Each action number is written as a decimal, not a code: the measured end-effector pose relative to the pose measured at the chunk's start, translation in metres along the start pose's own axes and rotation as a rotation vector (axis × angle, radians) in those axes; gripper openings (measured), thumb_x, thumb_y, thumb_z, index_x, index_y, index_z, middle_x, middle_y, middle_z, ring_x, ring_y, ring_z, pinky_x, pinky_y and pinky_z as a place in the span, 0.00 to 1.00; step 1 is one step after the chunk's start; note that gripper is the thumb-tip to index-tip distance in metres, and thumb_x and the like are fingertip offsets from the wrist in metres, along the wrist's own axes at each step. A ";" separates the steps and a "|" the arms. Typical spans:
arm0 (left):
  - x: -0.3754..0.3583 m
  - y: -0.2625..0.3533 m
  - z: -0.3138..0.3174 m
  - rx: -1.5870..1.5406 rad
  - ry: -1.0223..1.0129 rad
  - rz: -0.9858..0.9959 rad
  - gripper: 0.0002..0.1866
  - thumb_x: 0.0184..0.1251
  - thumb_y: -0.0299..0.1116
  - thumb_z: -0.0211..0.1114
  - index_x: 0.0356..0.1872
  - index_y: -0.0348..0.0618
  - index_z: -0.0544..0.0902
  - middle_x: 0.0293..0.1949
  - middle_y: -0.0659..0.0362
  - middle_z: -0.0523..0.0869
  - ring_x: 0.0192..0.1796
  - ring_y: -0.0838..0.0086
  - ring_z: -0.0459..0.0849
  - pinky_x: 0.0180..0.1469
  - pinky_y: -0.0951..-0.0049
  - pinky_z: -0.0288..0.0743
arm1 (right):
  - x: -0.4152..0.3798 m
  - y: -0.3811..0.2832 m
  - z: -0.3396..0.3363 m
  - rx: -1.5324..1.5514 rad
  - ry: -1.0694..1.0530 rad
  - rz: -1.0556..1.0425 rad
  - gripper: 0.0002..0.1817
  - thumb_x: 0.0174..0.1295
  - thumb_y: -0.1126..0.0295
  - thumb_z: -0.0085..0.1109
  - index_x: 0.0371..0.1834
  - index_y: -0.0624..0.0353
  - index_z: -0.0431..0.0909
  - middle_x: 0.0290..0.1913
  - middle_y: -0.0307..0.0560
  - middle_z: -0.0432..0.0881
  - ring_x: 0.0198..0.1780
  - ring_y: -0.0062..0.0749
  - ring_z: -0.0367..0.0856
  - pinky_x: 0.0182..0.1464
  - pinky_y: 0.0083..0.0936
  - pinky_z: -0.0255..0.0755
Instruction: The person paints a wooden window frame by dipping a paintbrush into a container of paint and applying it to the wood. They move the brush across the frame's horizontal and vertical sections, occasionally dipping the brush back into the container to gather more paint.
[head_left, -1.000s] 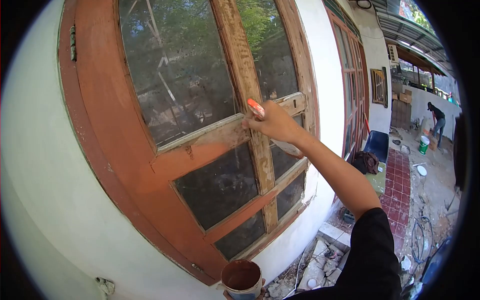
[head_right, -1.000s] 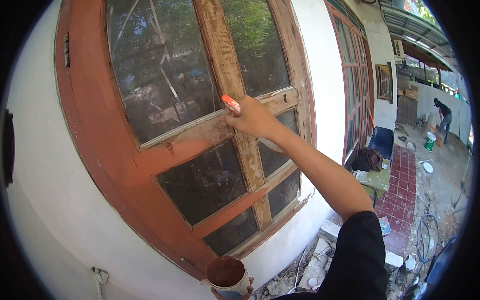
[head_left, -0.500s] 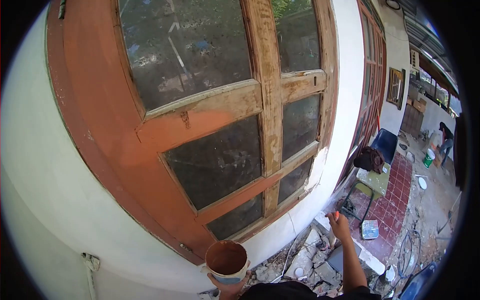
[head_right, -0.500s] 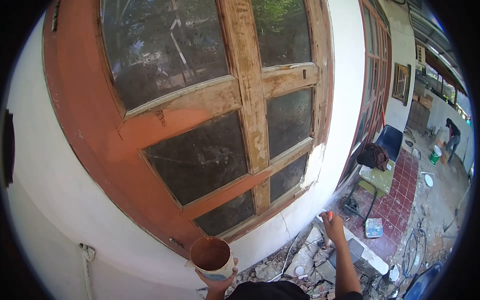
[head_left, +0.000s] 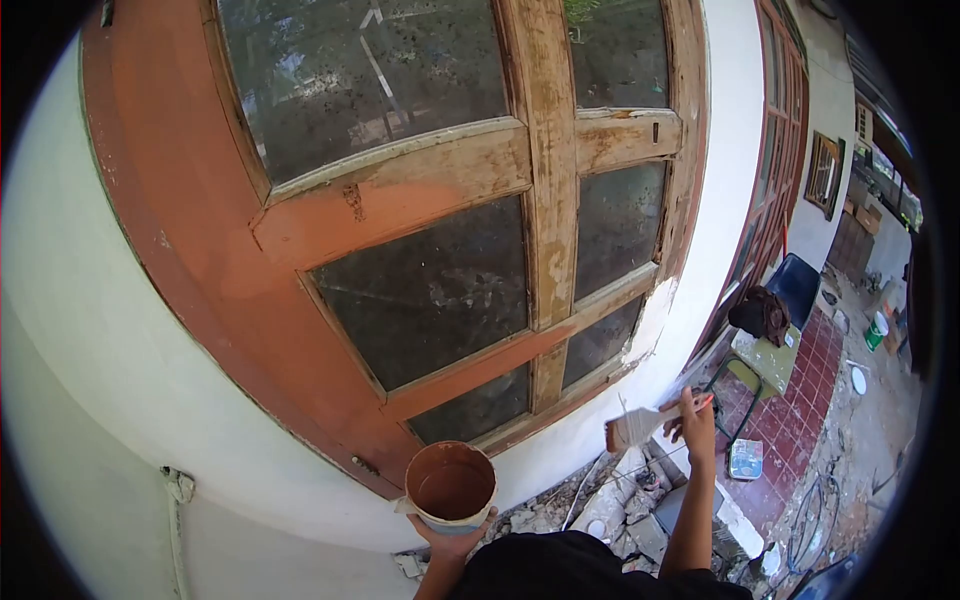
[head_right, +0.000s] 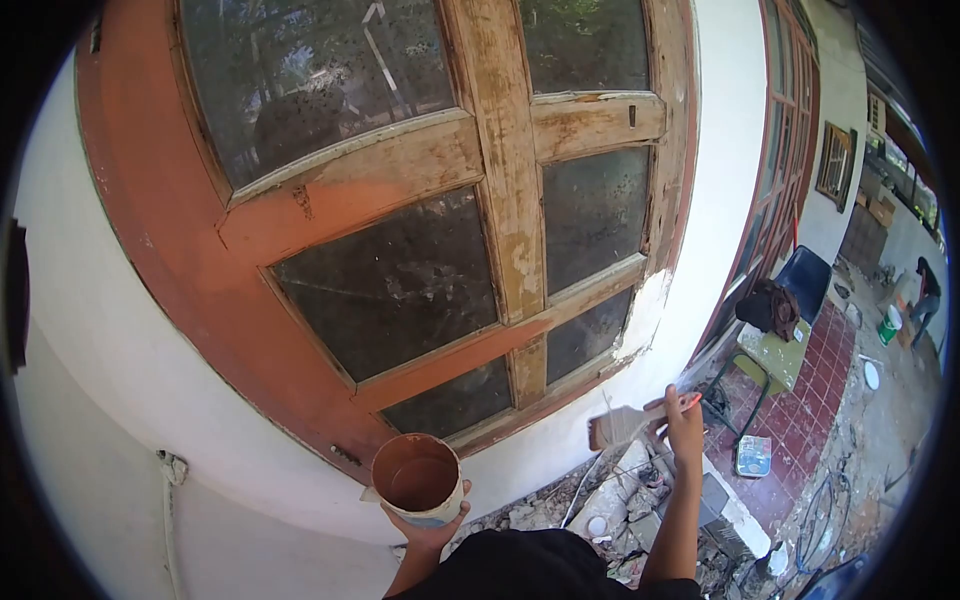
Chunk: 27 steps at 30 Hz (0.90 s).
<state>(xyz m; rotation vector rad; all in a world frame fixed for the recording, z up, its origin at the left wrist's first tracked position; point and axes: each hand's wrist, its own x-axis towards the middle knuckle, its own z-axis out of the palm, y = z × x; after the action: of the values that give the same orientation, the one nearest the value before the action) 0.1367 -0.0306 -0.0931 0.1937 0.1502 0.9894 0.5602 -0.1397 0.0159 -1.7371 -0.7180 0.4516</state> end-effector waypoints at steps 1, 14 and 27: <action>-0.001 -0.001 0.003 -0.006 0.010 0.006 0.57 0.55 0.82 0.57 0.78 0.51 0.61 0.70 0.49 0.70 0.65 0.43 0.72 0.57 0.46 0.79 | -0.003 -0.027 0.004 0.328 -0.126 -0.076 0.27 0.79 0.49 0.50 0.36 0.64 0.83 0.24 0.45 0.82 0.27 0.26 0.84 0.24 0.21 0.74; 0.006 -0.016 0.043 0.312 0.114 -0.004 0.52 0.61 0.80 0.39 0.80 0.57 0.59 0.80 0.52 0.59 0.79 0.48 0.61 0.75 0.37 0.60 | -0.047 -0.207 0.079 0.317 -0.378 -0.683 0.12 0.68 0.68 0.68 0.33 0.67 0.83 0.33 0.45 0.86 0.24 0.24 0.83 0.25 0.20 0.74; -0.019 -0.002 0.030 0.267 0.121 -0.094 0.54 0.59 0.75 0.49 0.80 0.48 0.59 0.79 0.48 0.61 0.80 0.49 0.60 0.80 0.41 0.52 | -0.092 -0.210 0.161 -0.179 -0.771 -0.787 0.10 0.58 0.64 0.75 0.32 0.58 0.86 0.27 0.46 0.87 0.29 0.41 0.88 0.35 0.30 0.81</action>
<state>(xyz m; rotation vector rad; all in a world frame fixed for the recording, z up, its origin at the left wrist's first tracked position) 0.1345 -0.0505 -0.0634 0.3677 0.3998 0.8855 0.3418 -0.0498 0.1664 -1.2546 -1.9408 0.4998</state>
